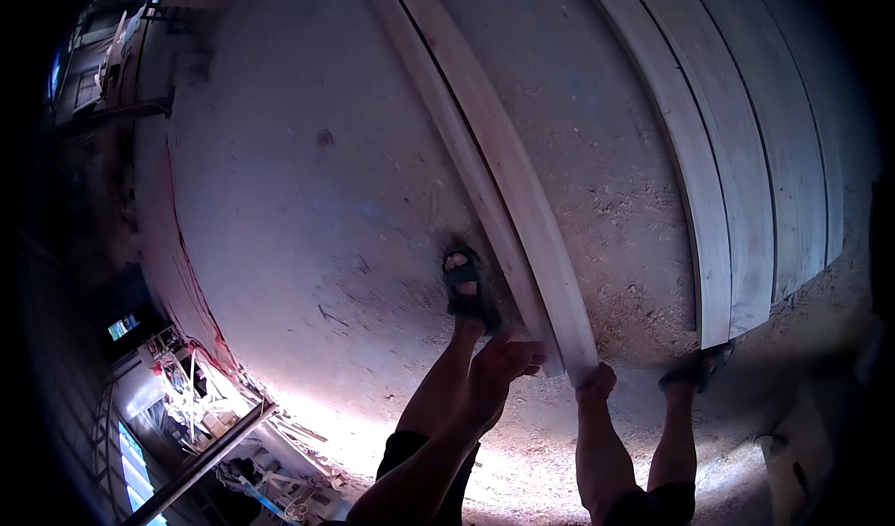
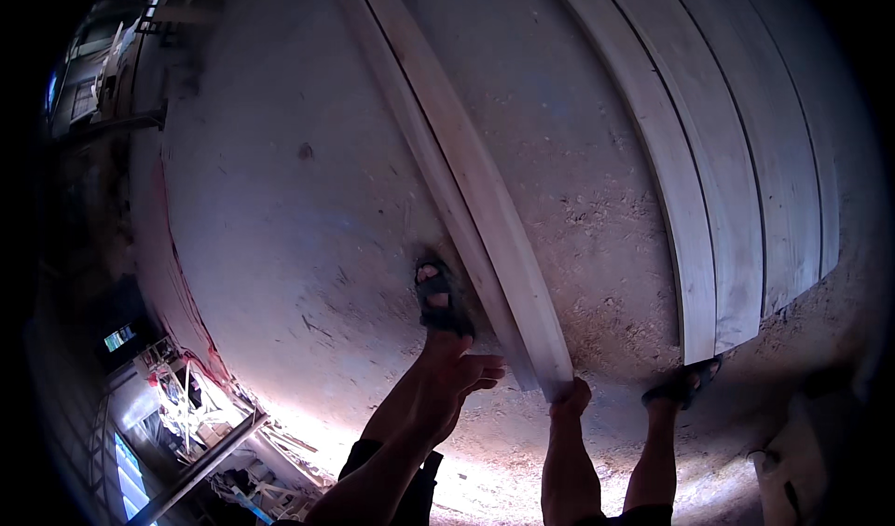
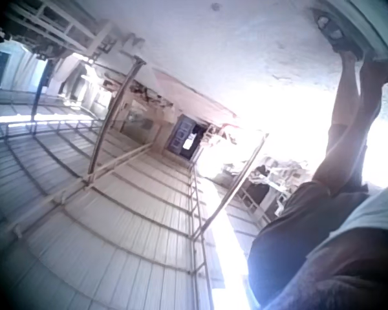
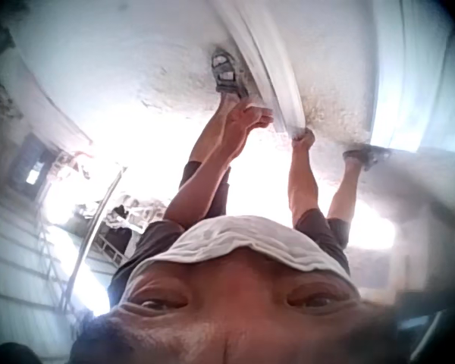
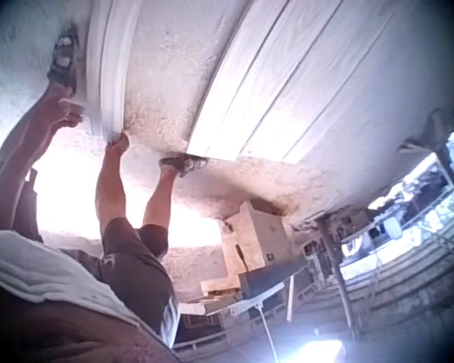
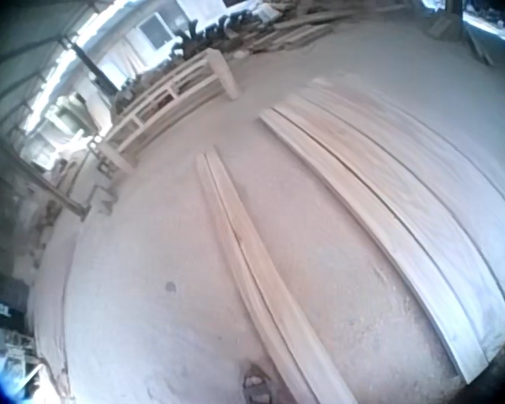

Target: The person walks through a workshop, picks up several wooden planks from the floor, and arranges them side by side. They then use a tape measure to measure the width of the arranged planks.

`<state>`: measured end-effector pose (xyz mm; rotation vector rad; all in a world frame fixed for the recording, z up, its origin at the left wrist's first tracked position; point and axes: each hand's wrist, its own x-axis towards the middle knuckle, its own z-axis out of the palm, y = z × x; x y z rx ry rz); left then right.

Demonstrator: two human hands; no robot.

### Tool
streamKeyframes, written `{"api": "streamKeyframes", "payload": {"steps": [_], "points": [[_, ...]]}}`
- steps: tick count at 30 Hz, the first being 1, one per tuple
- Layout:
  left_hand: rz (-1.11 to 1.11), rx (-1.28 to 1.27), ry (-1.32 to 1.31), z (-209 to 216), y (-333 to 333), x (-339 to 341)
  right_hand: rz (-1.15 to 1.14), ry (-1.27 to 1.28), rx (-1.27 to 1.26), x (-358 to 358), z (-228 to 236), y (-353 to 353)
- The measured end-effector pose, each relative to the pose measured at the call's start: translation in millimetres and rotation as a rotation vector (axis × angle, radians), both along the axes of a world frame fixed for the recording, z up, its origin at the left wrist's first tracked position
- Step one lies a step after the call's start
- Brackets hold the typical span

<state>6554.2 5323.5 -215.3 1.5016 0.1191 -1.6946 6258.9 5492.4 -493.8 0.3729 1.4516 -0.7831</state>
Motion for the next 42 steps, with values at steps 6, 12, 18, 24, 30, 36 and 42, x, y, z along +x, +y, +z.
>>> {"api": "streamKeyframes", "payload": {"steps": [6,12,18,24,30,36,42], "points": [[0.095,0.09,-0.195,-15.4,25.4,-2.8,0.164,-0.042,-0.102,12.5,191.9,-52.0],[0.336,0.071,0.199,-16.3,5.0,-14.0,0.73,0.383,-0.228,28.9,330.5,-65.6],[0.557,-0.049,0.328,9.4,-25.2,-21.1,1.095,0.832,-0.715,64.9,409.3,-70.7],[0.49,-0.084,0.601,29.2,-28.8,-10.7,1.146,1.004,-0.826,88.0,453.2,-81.8],[0.426,-0.06,0.566,46.0,-40.2,-10.5,0.995,0.956,-0.68,83.9,460.2,-92.4],[0.18,-0.158,0.07,37.9,-35.0,-23.6,0.454,0.515,-0.266,78.6,441.1,-89.5],[0.285,-0.133,0.118,45.5,-46.0,-20.4,-0.051,0.216,-0.045,83.5,413.9,-100.8]]}}
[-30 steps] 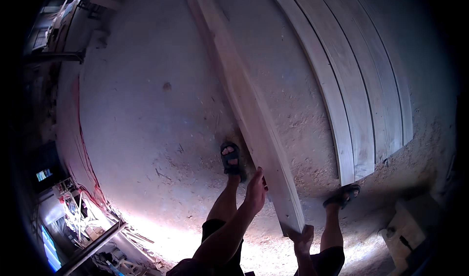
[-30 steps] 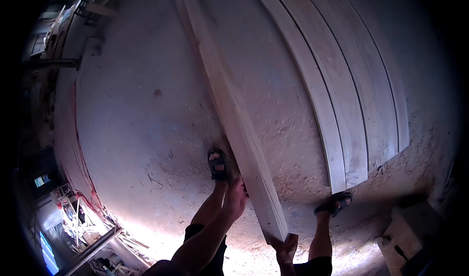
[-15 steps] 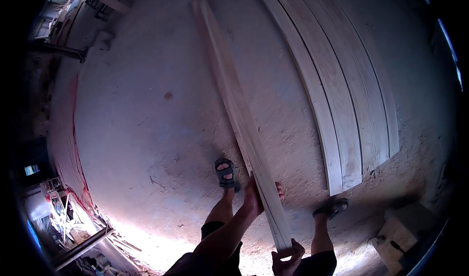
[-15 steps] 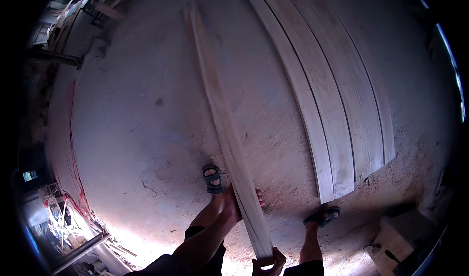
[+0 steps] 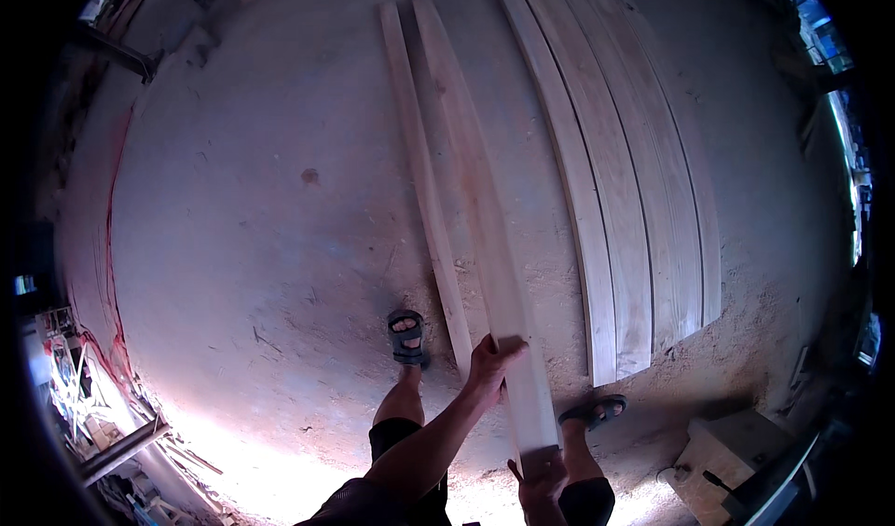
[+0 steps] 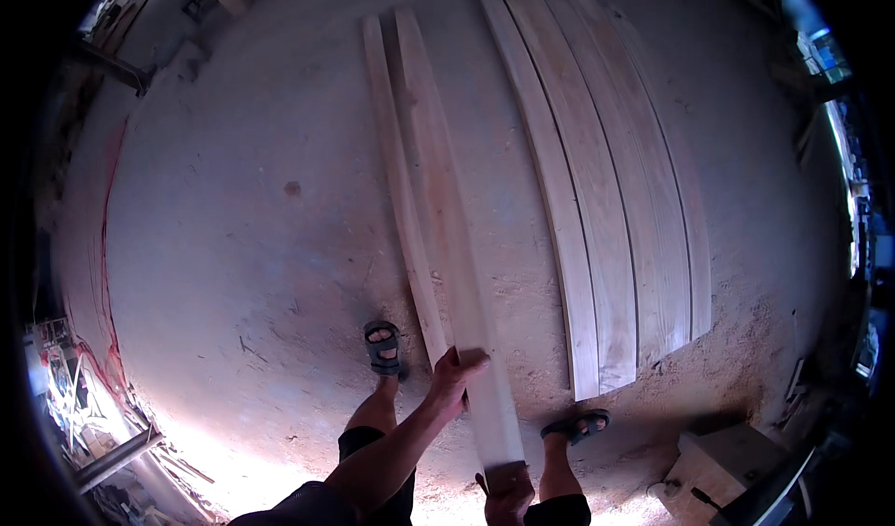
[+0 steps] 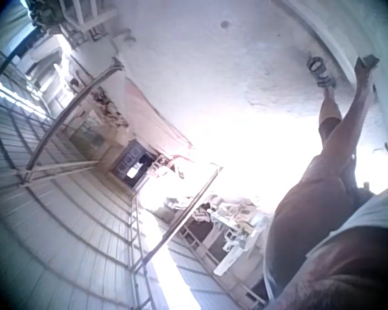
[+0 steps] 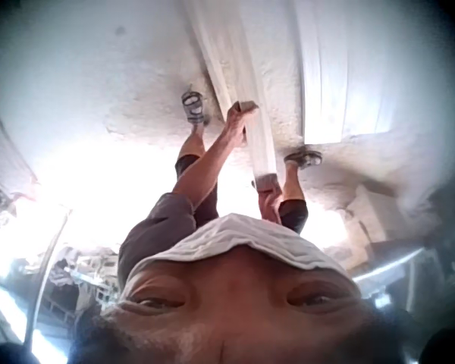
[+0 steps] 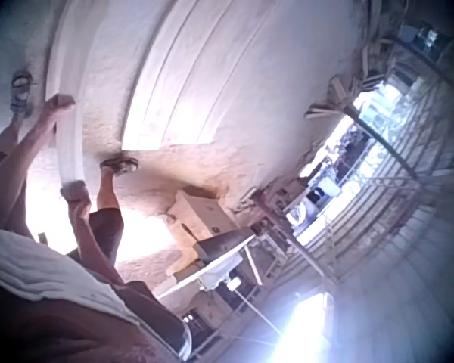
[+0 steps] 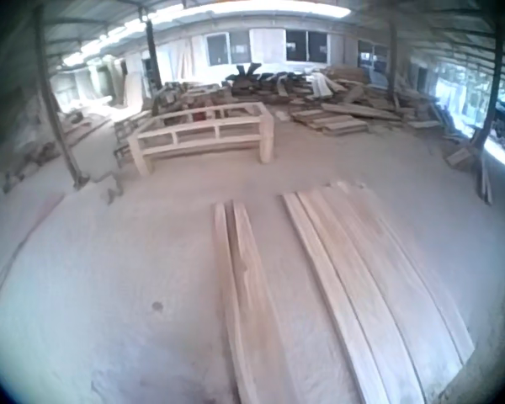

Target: The person walks through a workshop, picks up several wooden planks from the floor, and arranges them side by side. They then use a tape measure to measure the width of the arranged planks.

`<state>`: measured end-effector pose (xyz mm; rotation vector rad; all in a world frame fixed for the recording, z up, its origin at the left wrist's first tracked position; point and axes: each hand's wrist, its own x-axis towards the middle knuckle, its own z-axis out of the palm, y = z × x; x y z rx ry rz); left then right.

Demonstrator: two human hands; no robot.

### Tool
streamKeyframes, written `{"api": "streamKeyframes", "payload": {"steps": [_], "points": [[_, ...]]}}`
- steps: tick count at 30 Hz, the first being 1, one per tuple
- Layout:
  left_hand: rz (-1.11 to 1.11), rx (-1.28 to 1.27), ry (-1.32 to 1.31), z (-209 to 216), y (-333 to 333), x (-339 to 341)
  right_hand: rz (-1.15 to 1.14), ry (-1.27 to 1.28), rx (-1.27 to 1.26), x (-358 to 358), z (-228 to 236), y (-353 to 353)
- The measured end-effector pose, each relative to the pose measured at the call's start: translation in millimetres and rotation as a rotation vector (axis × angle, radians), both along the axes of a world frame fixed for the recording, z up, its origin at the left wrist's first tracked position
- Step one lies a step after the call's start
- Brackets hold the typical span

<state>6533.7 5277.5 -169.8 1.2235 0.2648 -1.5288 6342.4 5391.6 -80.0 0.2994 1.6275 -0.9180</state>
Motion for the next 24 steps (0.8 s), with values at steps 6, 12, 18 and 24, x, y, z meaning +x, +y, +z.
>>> {"api": "streamKeyframes", "payload": {"steps": [6,12,18,24], "points": [[-0.044,0.233,-0.393,-17.0,-8.6,-16.1,-0.076,-0.082,0.058,-2.4,-36.6,-13.3],[-0.1,0.326,-0.615,-57.1,2.6,-25.4,-0.037,-0.149,0.176,-5.8,-64.7,3.7],[-0.123,0.205,-0.528,-47.7,-16.7,-59.4,-0.02,-0.102,0.262,-38.8,-102.1,16.5],[-0.256,0.107,-0.169,-54.1,-47.7,-114.8,0.093,0.453,0.034,-136.9,-170.4,2.3]]}}
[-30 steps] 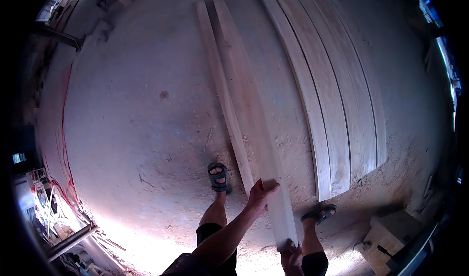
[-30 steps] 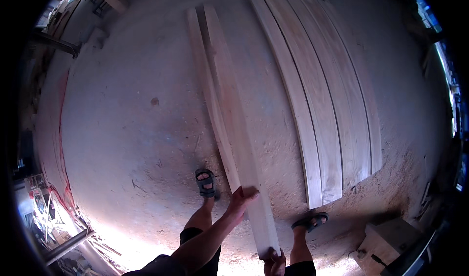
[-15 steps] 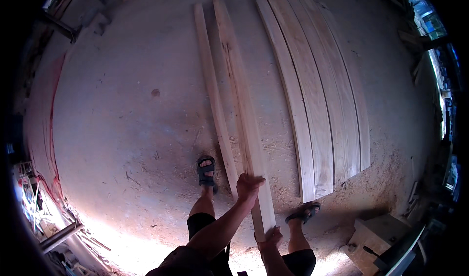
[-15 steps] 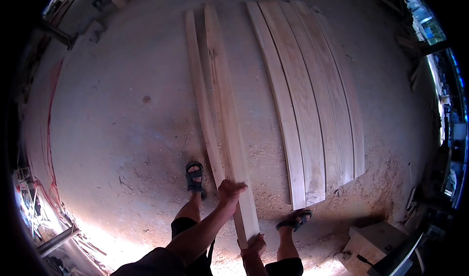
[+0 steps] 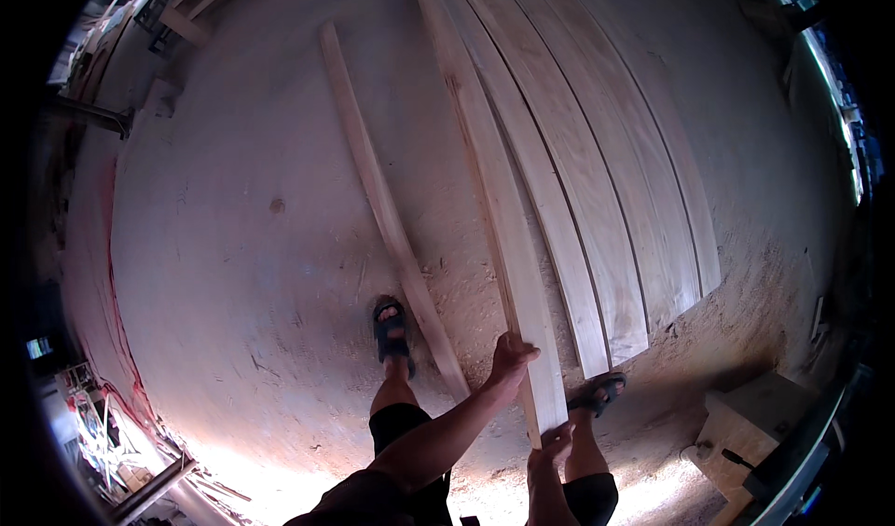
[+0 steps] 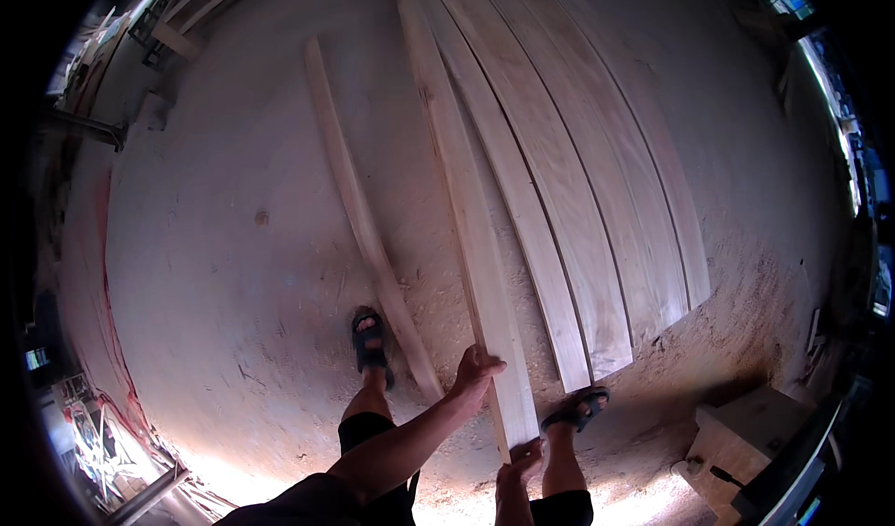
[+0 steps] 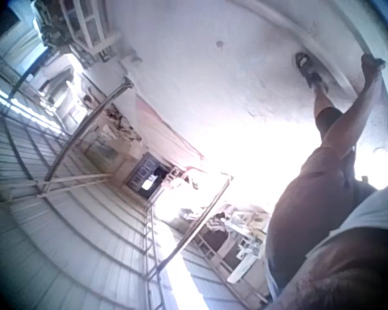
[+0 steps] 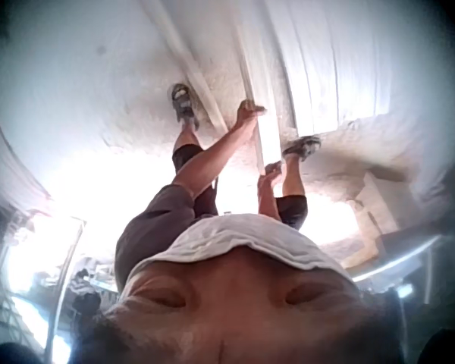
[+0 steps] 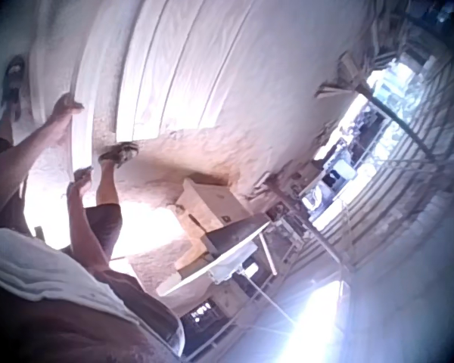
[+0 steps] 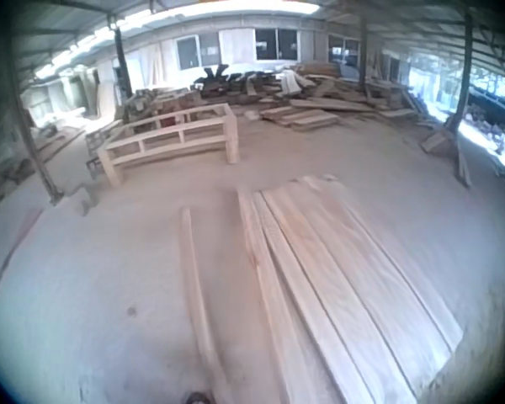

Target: The person walks through a workshop, picks up several wooden planks from the floor, and arranges them side by side. They then use a tape measure to measure the width of the arranged planks.

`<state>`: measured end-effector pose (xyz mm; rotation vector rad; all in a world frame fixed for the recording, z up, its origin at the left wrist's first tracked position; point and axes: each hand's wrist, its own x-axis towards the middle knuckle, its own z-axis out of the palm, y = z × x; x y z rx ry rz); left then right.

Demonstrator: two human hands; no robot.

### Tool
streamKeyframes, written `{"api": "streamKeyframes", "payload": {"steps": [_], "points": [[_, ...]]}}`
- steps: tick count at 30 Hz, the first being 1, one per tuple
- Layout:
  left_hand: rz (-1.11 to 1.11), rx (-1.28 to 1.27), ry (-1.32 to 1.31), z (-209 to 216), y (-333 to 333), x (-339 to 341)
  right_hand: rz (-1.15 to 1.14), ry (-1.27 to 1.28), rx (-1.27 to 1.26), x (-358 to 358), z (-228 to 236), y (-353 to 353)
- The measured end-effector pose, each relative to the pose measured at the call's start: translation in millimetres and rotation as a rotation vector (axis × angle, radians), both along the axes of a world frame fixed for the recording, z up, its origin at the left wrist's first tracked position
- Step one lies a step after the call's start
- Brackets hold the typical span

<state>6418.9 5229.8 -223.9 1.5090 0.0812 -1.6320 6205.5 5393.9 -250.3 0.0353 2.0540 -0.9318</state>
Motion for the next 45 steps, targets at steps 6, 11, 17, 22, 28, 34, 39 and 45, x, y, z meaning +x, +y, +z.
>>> {"api": "streamKeyframes", "payload": {"steps": [6,11,17,22,28,34,39,45], "points": [[-0.105,0.019,0.21,6.6,0.1,-22.8,-0.148,-0.005,-0.12,-40.7,-93.3,-44.1],[-0.147,0.051,0.281,13.0,9.6,15.1,-0.244,-0.276,-0.086,-35.8,-154.6,-54.2],[-0.111,0.018,0.373,2.6,10.2,27.7,-0.356,-0.423,-0.075,-67.5,-200.1,-52.7],[-0.125,0.033,0.289,10.1,-3.6,24.3,-0.443,-0.259,-0.065,-79.4,-211.2,-91.1],[-0.133,0.075,0.336,3.6,-16.5,14.1,-0.524,-0.298,-0.098,-118.8,-228.6,-75.6],[-0.08,0.074,0.312,-11.8,-16.5,36.5,-0.362,-0.46,-0.18,-73.1,-162.7,-104.8],[-0.067,0.102,0.255,-17.3,-9.6,40.8,-0.192,-0.39,-0.071,-52.8,-122.9,-47.5],[-0.049,0.073,0.156,-51.9,-1.3,56.8,0.033,-0.679,-0.115,-18.8,-11.2,-24.4]]}}
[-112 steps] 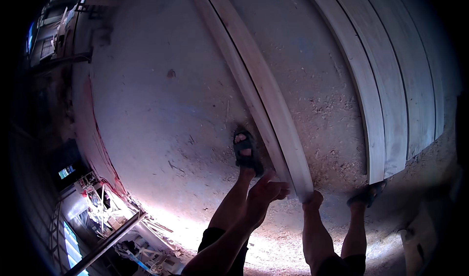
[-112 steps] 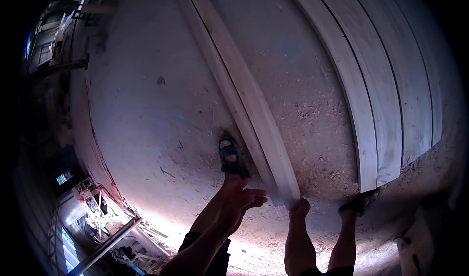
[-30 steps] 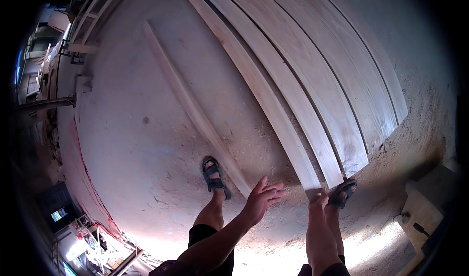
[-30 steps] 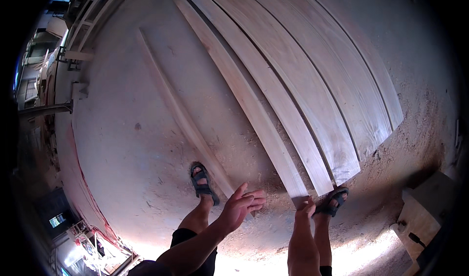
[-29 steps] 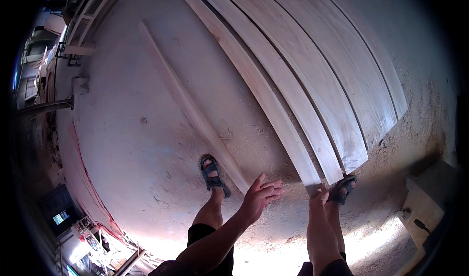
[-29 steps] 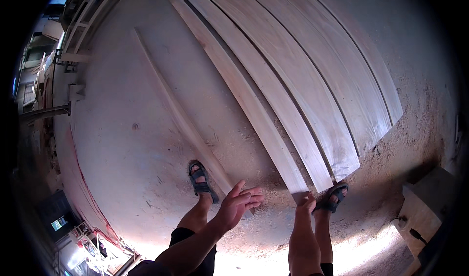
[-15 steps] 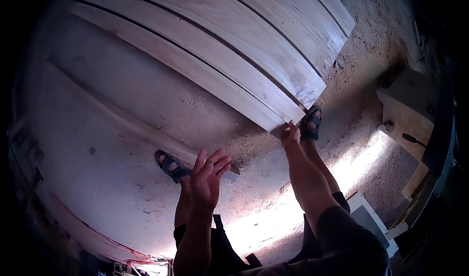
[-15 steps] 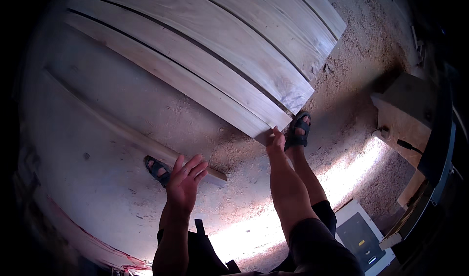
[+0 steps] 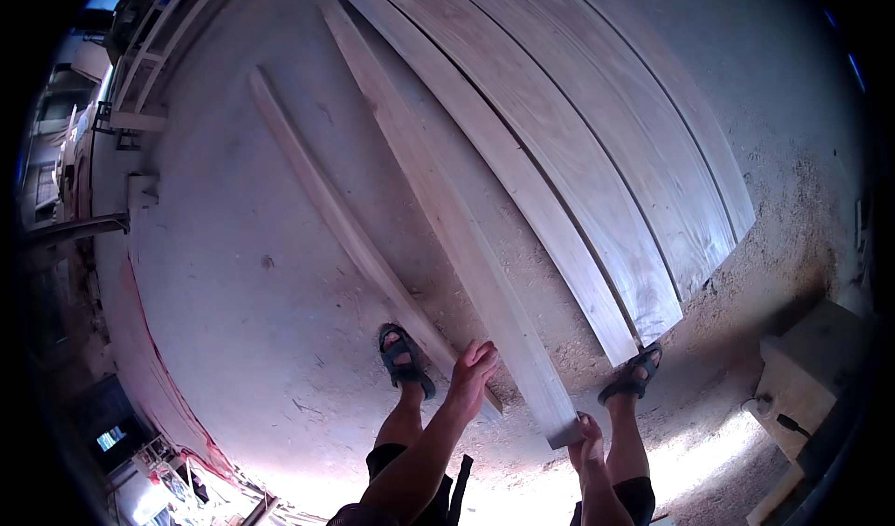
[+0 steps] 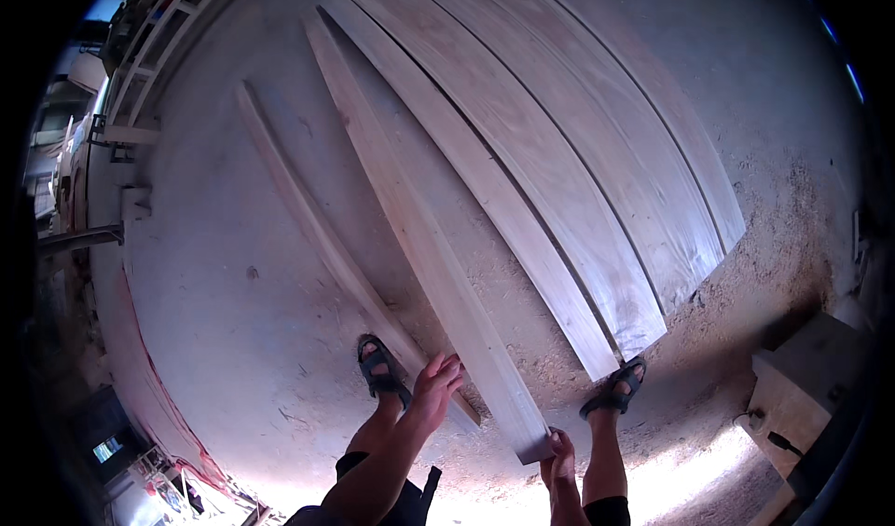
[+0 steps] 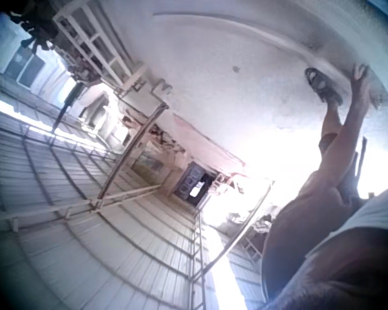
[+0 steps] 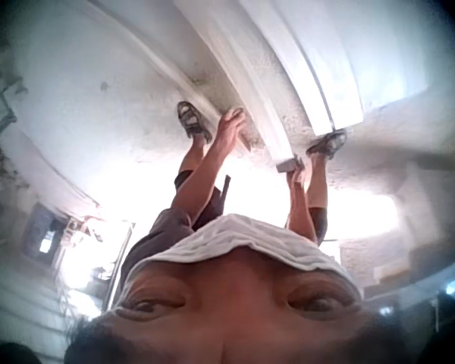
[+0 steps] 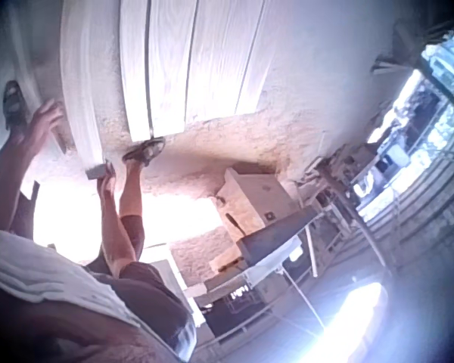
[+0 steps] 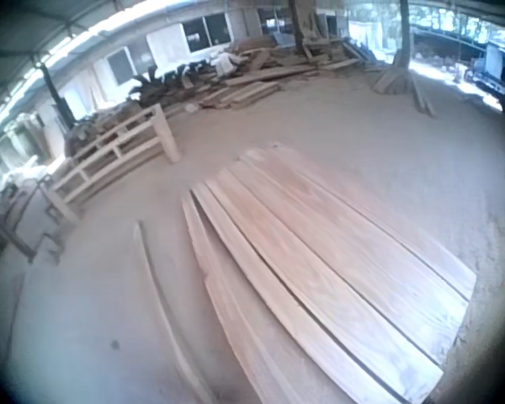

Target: The person walks through a workshop, picks up several wooden planks from the floor, and arranges them side by side. They then use a tape measure to measure the width of the arranged planks.

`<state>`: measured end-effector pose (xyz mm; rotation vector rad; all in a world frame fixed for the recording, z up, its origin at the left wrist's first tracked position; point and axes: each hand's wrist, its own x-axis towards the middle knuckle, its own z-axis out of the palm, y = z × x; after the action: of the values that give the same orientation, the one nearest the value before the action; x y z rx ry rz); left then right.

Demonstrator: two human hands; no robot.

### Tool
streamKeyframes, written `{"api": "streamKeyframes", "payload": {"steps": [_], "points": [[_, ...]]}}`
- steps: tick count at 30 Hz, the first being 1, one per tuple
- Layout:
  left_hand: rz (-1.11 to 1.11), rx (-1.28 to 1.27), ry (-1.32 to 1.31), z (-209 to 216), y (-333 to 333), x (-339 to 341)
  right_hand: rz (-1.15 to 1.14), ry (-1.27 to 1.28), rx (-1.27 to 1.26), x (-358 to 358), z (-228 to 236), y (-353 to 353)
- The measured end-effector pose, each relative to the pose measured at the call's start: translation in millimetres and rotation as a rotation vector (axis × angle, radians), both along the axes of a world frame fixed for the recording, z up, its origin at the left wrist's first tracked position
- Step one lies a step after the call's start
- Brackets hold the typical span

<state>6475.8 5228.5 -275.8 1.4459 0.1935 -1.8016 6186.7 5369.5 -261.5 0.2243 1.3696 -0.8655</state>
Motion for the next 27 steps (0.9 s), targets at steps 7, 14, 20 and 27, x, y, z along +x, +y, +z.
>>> {"api": "streamKeyframes", "payload": {"steps": [7,14,20,27], "points": [[-0.049,-0.085,0.137,37.3,-13.4,-6.8,0.131,0.056,0.118,31.0,35.3,-2.8],[0.02,-0.024,0.207,40.7,4.1,-0.8,-0.279,0.254,0.179,11.1,-39.2,-9.8],[0.031,-0.014,0.208,48.3,8.8,0.1,-0.347,0.387,0.13,-58.8,-157.9,-32.7],[0.07,-0.03,0.13,57.6,27.7,14.5,-0.33,0.345,0.196,-62.0,-175.3,-40.2]]}}
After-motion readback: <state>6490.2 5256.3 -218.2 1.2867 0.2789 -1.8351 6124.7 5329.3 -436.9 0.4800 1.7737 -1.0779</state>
